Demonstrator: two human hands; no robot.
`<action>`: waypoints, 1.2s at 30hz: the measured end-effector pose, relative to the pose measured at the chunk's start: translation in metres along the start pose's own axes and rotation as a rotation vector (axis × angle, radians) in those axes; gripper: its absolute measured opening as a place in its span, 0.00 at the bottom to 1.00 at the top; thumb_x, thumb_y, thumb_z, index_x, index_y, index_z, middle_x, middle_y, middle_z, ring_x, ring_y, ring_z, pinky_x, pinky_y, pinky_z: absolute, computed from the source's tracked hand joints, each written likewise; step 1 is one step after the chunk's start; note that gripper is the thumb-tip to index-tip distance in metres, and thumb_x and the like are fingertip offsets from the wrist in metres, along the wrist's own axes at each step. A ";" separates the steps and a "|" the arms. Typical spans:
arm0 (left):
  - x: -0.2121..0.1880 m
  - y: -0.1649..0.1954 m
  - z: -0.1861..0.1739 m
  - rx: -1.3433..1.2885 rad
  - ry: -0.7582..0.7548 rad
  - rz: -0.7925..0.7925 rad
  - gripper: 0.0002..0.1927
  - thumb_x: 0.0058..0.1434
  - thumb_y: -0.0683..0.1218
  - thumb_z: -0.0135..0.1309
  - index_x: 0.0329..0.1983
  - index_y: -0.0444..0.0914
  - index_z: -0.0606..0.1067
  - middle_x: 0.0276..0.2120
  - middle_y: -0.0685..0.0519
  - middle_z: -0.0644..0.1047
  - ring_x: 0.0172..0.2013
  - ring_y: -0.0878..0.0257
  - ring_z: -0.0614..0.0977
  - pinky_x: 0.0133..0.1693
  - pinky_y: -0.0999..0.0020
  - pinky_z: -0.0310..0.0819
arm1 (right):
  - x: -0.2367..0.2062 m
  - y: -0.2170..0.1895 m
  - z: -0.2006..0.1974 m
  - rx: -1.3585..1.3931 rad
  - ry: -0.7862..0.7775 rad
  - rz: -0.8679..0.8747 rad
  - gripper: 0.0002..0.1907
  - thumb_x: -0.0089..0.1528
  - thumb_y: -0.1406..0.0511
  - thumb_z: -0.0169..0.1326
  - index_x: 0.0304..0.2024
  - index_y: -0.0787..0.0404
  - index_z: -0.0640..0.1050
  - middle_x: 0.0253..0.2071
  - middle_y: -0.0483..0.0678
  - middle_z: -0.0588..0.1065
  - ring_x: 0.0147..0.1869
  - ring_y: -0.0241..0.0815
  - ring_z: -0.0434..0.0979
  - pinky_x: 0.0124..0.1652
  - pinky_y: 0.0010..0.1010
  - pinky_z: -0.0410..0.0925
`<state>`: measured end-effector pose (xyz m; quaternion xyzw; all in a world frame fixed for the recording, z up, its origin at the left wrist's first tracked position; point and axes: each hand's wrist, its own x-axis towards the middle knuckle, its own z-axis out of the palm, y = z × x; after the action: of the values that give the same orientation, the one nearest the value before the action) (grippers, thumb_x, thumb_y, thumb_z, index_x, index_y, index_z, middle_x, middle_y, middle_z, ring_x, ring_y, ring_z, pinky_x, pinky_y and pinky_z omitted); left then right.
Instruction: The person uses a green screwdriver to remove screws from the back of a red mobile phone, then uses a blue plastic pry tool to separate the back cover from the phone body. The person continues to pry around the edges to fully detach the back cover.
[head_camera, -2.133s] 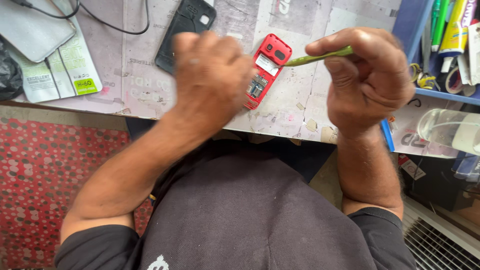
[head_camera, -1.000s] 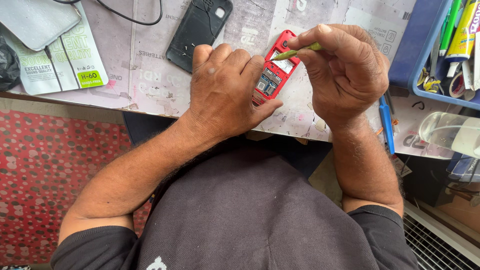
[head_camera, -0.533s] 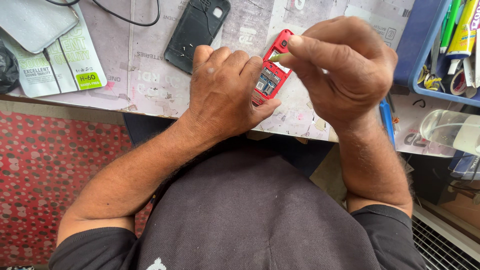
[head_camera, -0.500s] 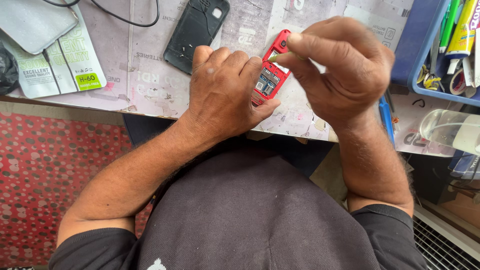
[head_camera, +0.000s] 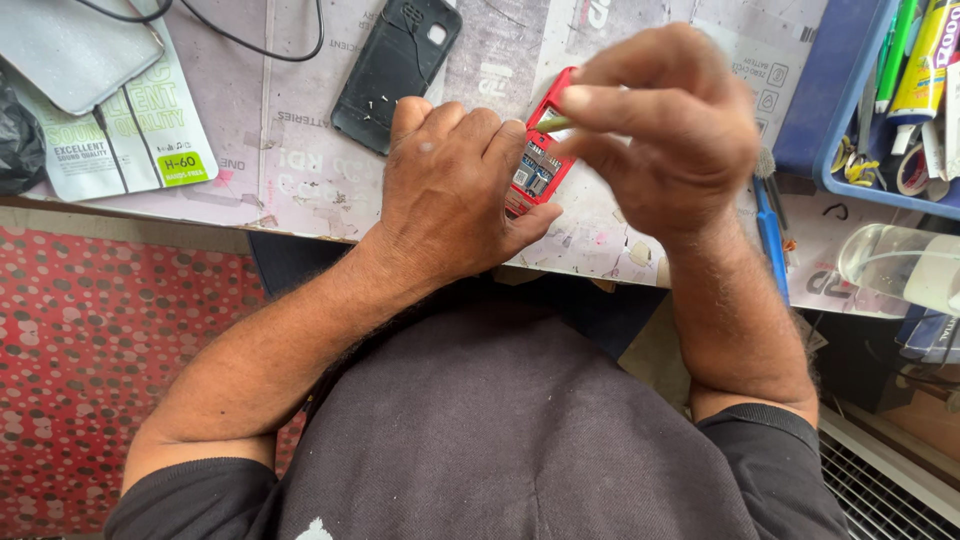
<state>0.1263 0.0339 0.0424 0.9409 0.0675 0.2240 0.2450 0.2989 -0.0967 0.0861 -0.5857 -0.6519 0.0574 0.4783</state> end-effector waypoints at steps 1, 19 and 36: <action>0.000 0.001 0.000 -0.002 -0.001 0.001 0.31 0.52 0.63 0.73 0.43 0.36 0.76 0.32 0.52 0.72 0.34 0.58 0.72 0.42 0.55 0.59 | -0.001 -0.002 0.001 -0.019 0.035 0.016 0.16 0.65 0.69 0.70 0.53 0.60 0.80 0.43 0.51 0.78 0.40 0.39 0.81 0.36 0.26 0.74; 0.000 -0.002 0.002 0.035 -0.012 0.028 0.32 0.53 0.65 0.73 0.45 0.36 0.77 0.31 0.53 0.72 0.33 0.59 0.71 0.42 0.56 0.59 | 0.007 -0.003 0.003 -0.038 0.069 -0.060 0.14 0.69 0.69 0.66 0.55 0.62 0.78 0.44 0.52 0.78 0.43 0.40 0.83 0.38 0.25 0.78; 0.003 -0.001 -0.002 0.026 -0.041 0.015 0.31 0.53 0.65 0.73 0.41 0.37 0.77 0.30 0.54 0.71 0.32 0.59 0.71 0.42 0.56 0.59 | 0.005 -0.012 -0.001 -0.099 0.024 0.001 0.12 0.66 0.69 0.66 0.50 0.63 0.80 0.42 0.54 0.78 0.42 0.43 0.82 0.39 0.30 0.77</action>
<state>0.1281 0.0358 0.0448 0.9489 0.0582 0.2055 0.2323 0.2924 -0.0965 0.0972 -0.6094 -0.6478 0.0181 0.4567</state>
